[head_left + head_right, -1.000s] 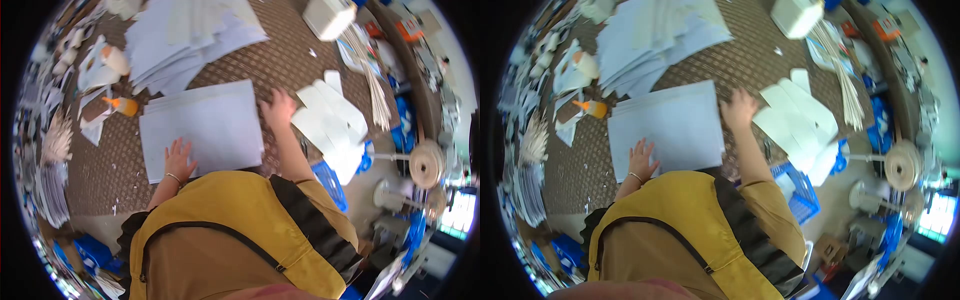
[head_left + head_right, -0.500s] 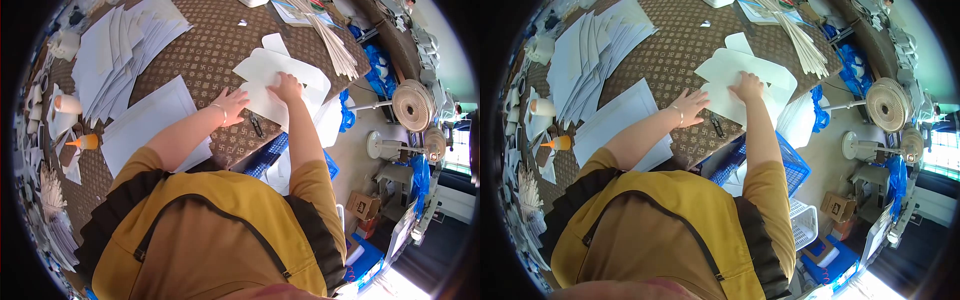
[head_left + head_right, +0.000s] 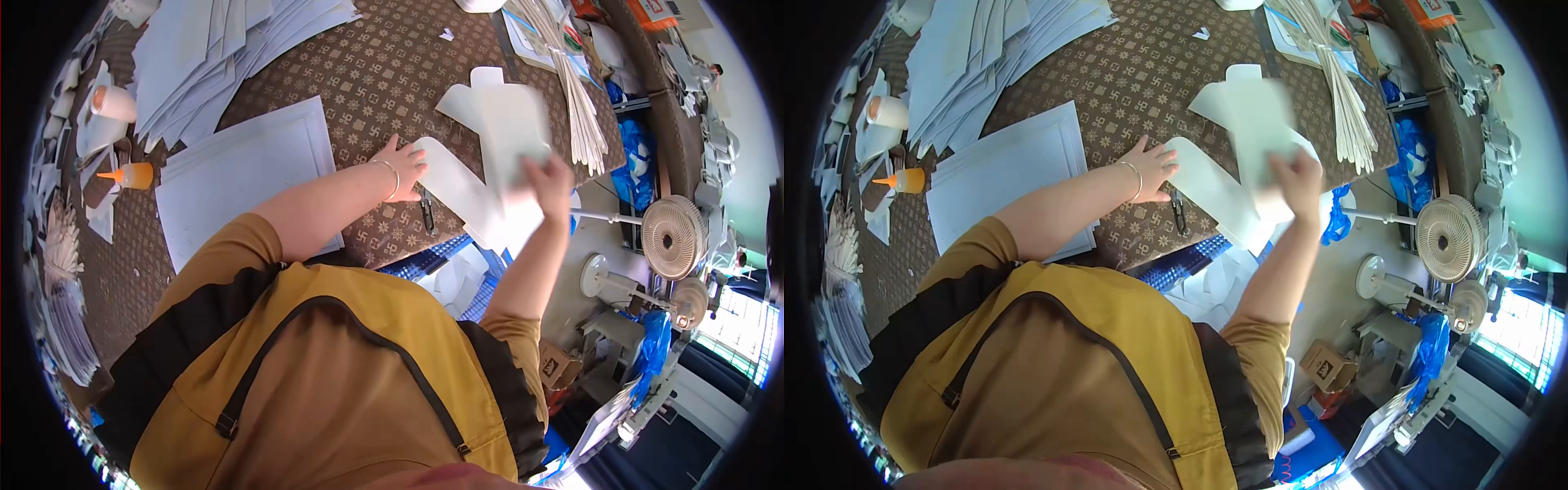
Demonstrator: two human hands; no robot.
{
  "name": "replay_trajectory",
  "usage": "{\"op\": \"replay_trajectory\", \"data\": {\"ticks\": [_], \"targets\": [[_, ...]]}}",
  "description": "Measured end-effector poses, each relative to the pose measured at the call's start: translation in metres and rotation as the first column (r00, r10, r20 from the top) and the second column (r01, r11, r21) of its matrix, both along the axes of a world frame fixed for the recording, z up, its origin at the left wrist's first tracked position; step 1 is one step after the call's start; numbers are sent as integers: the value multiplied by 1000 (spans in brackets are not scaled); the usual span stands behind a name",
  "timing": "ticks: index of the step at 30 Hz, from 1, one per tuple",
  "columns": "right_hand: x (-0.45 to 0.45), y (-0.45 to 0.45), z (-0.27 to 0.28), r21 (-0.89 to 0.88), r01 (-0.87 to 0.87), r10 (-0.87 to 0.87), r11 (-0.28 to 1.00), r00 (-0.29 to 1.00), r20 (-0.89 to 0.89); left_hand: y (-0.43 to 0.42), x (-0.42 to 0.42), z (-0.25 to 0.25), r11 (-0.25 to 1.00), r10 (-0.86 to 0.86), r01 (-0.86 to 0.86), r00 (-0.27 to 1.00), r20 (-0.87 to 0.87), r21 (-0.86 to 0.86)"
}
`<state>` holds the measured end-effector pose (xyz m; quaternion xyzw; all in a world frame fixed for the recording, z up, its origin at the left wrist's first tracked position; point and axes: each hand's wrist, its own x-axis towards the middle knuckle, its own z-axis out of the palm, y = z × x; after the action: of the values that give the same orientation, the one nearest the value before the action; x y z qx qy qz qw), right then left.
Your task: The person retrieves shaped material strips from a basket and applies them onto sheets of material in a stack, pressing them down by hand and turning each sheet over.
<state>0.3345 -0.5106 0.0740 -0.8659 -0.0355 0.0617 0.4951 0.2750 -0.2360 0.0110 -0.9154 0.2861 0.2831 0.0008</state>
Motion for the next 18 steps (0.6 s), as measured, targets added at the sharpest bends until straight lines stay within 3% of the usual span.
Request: {"op": "replay_trajectory", "data": {"ticks": [2,3,4,5,7,8,9,10,11,12,13,14,15,16,18], "targets": [[-30,-36,34,142,371,-387,918,915,111,2,3,0,998,31,-33,999,-36,-44],[-44,-50,44,464,351,-470,814,866,170,2,7,1,997,42,-45,998,-49,-65],[-57,-60,53,733,259,-561,629,804,197,3,13,5,997,31,-34,998,-46,-70],[-72,-68,60,731,266,-570,628,797,200,4,20,10,985,113,-129,984,-138,-117],[-97,-74,74,966,88,-716,242,688,117,5,25,17,930,254,-323,910,-327,-178],[-105,-70,72,965,87,-723,245,680,122,6,20,15,932,242,-312,914,-325,-183],[-112,-53,70,976,144,-753,164,658,30,10,12,10,884,261,-277,961,-95,-376],[-118,-34,67,977,197,-773,78,630,-65,16,2,5,817,309,-190,941,135,-545],[-122,-20,50,983,186,-717,11,687,-122,24,-7,3,737,382,-60,858,342,-673],[-125,-2,28,982,177,-648,-59,742,-173,32,-18,6,741,378,-55,858,348,-669],[-126,31,13,954,285,-619,-96,733,-282,41,-35,11,486,365,-304,922,-125,-819],[-129,53,-16,930,336,-517,-148,775,-363,52,-55,16,223,201,-590,807,-556,-776],[-134,86,-28,908,381,-397,-174,817,-418,65,-75,19,11,-80,-835,548,-833,-550],[-139,116,-34,884,427,-264,-188,845,-465,83,-96,20,-75,-17,-866,496,-868,-494],[-153,157,-34,862,481,-192,-159,842,-504,126,-135,17,-250,109,-862,427,-897,-441]]}}
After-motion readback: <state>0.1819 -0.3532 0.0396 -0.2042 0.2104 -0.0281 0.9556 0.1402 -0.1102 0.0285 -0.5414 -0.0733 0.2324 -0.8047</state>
